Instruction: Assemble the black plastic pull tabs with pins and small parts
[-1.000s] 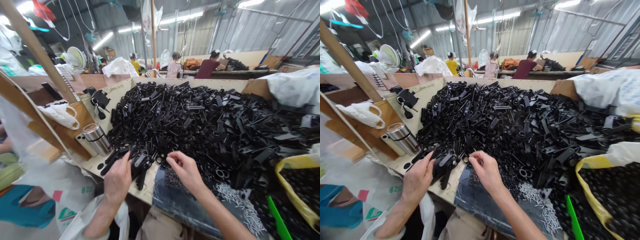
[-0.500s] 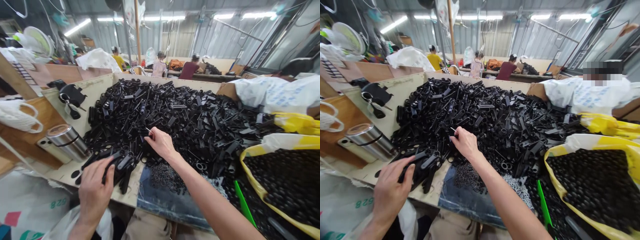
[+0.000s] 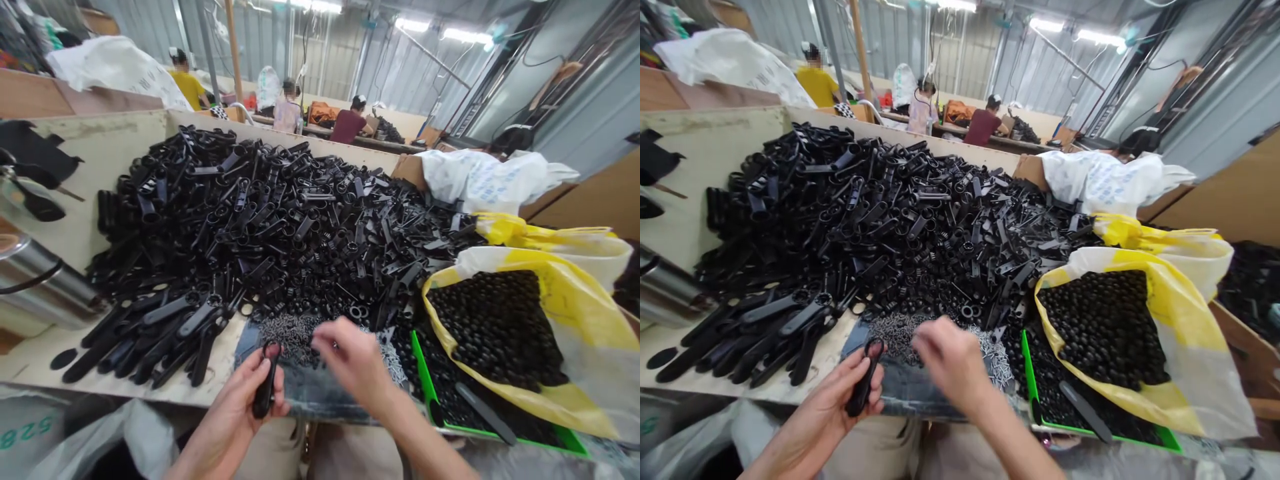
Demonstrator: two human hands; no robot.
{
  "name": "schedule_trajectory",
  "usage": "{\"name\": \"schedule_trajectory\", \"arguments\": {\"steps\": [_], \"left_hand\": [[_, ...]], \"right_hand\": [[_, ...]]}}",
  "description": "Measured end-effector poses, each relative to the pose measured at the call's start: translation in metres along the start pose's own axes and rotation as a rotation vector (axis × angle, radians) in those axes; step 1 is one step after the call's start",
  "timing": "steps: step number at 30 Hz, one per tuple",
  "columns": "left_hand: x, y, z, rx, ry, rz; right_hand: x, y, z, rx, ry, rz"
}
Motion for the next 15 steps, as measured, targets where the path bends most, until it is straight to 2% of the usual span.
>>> {"name": "schedule_trajectory", "arguments": {"steps": [1,3,6,9,12,15], "left_hand": [[-0.001,-0.001,-0.001,0.030,-0.011,-0.030],[-0.003,-0.004,-0.004,0.076,-0.031,-0.082],[-0.005,-0.008,-0.008,0.105,-0.069,-0.115],[-0.006,-0.011,-0.008,0.123,-0.064,-0.118],[-0.008,-0.015,-0.007,0.143,-0.009,-0.118],[-0.011,-0.023,-0.010,0.160,0.037,-0.137]], "right_hand": [[0.012,0.000,0.013,-0.063,-0.103,0.022],[0.033,-0.004,0.032,-0.126,-0.190,0.021],[0.049,-0.015,0.043,-0.138,-0.209,-0.015],[0.046,-0.016,0.043,-0.091,-0.222,-0.029],[0.032,-0.005,0.043,0.001,-0.224,-0.021],[0.011,0.004,0.040,0.316,-0.222,-0.057]]}}
Point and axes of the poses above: each hand's wrist, its own x-axis towards the middle knuckle, its own y-axis out of the back of the hand, z = x × y, the point moved 1 cm from there along x, towards the middle knuckle, and after that the axes turned 13 degrees about -y, right-handed, at the moved point
